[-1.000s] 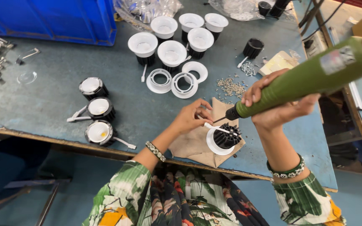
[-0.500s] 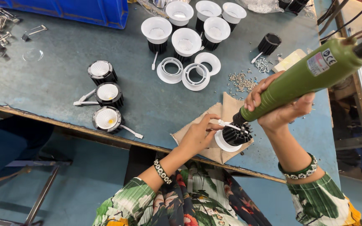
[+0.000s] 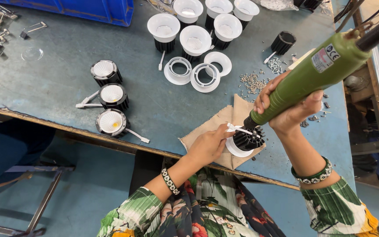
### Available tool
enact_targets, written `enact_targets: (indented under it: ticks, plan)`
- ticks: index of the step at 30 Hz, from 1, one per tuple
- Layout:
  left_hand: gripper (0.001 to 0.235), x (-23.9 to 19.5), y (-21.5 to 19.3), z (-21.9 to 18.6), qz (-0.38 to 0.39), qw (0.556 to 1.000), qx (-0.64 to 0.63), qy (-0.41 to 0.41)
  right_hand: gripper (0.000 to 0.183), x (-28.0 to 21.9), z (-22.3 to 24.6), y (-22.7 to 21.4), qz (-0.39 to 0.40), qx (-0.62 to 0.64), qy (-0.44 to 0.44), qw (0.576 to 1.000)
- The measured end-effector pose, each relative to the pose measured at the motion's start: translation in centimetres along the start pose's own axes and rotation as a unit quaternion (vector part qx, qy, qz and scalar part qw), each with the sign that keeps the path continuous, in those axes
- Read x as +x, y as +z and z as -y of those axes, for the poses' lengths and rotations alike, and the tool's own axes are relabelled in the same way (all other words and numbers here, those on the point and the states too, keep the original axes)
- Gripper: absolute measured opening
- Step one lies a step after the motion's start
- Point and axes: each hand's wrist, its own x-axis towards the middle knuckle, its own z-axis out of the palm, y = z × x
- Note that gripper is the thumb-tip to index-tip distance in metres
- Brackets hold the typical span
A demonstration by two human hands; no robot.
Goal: The person assembles LED light fixtures by inserting black heat sinks into white reflector housings and securing them with screws using a green electric screwdriver. The person handles multiple units sequentially, placing finished assemblies on the table.
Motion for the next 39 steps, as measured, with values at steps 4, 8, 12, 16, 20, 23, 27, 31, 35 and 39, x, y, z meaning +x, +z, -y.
enact_targets:
  ticks: [4, 8, 12, 16, 20, 23, 27, 31, 35, 39]
  plan:
    - [0.050, -0.3, -0.1, -0.2, 0.021, 0.999, 0.004, -0.024, 0.090, -0.7, -0.4, -0.6, -0.016, 0.029, 0.008, 0.999]
    - [0.078, 0.2, -0.5, -0.4, 0.005, 0.995, -0.095, -0.042, 0.089, -1.3, -0.5, -1.4, -0.031, 0.053, 0.011, 0.998]
    - [0.101, 2.0, 0.9, -0.8, 0.013, 0.990, -0.137, -0.001, 0.089, -1.3, -0.6, -1.7, -0.027, 0.057, 0.022, 0.998]
    - [0.090, 3.8, 1.7, 0.2, 0.081, 0.984, -0.159, -0.014, 0.091, -0.9, -0.7, -1.9, -0.019, 0.056, 0.033, 0.998]
    - [0.082, 4.0, 1.8, 0.9, 0.115, 0.985, -0.113, -0.052, 0.094, -0.7, -0.8, -1.7, -0.022, 0.040, 0.044, 0.998]
    - [0.080, 3.9, 1.7, 0.9, 0.091, 0.986, -0.132, -0.039, 0.097, -0.5, -1.1, -1.4, -0.021, 0.010, 0.045, 0.999]
    - [0.081, 3.9, 1.4, 0.7, 0.112, 0.987, -0.107, -0.049, 0.097, -0.3, -1.3, -1.1, -0.012, 0.044, 0.061, 0.997]
    - [0.082, 4.0, 1.6, 0.5, 0.122, 0.987, -0.081, -0.058, 0.098, -0.1, -0.9, -1.3, 0.033, 0.048, 0.067, 0.996]
    - [0.084, 4.0, 1.6, 0.7, 0.108, 0.990, -0.078, -0.046, 0.097, 0.8, -0.8, -1.5, 0.031, 0.046, 0.096, 0.994]
    - [0.071, 4.1, 1.5, 0.7, 0.116, 0.990, -0.074, -0.042, 0.097, 1.5, -1.9, -1.4, 0.015, 0.042, 0.116, 0.992]
